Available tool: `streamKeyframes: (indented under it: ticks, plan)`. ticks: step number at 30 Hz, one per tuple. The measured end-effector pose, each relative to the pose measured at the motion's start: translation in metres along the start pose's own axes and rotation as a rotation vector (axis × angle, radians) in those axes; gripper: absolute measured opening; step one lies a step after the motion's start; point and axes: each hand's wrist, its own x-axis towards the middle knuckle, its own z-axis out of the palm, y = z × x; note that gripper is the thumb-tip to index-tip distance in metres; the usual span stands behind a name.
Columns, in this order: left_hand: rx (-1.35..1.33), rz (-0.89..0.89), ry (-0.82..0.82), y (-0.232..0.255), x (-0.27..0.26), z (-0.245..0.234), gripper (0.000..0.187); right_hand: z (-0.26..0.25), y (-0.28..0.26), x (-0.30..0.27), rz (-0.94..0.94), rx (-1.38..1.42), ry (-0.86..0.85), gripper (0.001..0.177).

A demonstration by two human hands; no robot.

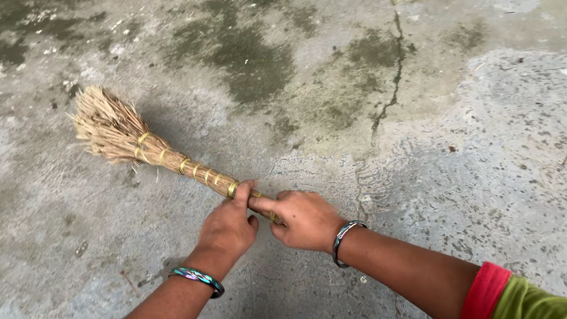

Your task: The person sweeps an outdoor concrete ground using a small grass broom, moving debris and leaves.

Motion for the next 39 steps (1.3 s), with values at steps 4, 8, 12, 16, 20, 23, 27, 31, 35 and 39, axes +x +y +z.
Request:
streamKeyframes:
  ticks: [4,8,12,16,20,23,27,31,35,39]
  plan:
    - [-0.037,-0.068,0.129,-0.02,0.002,-0.019,0.064,0.005,-0.016,0.027,-0.08,0.135,0.039,0.06]
    - [-0.02,-0.195,0.213,-0.029,-0.006,-0.054,0.06,-0.001,-0.044,0.053,-0.1,0.324,0.099,0.059]
    - [0.005,-0.271,0.263,-0.046,-0.021,-0.087,0.068,-0.003,-0.074,0.076,-0.165,0.482,0.161,0.056]
    - [0.097,-0.289,0.293,-0.065,-0.057,-0.111,0.078,0.003,-0.103,0.091,-0.216,0.59,0.111,0.051]
    - [0.172,-0.453,0.235,-0.071,-0.085,-0.135,0.078,0.004,-0.136,0.102,-0.376,0.553,0.154,0.047]
    - [0.152,-0.439,0.211,-0.085,-0.09,-0.136,0.067,0.008,-0.148,0.096,-0.403,0.48,0.102,0.045]
    - [-0.072,-0.303,0.154,-0.144,-0.139,-0.1,0.08,0.022,-0.154,0.08,-0.302,0.429,-0.041,0.049]
    - [-0.396,-0.3,0.085,-0.198,-0.165,-0.053,0.099,0.054,-0.186,0.053,-0.313,0.593,-0.093,0.055]
    - [-0.45,-0.424,0.24,-0.246,-0.188,-0.031,0.067,0.095,-0.217,0.027,-0.255,0.605,-0.212,0.052]
    - [-0.649,-0.545,0.283,-0.274,-0.242,0.001,0.071,0.133,-0.25,0.02,-0.196,0.718,-0.394,0.083]
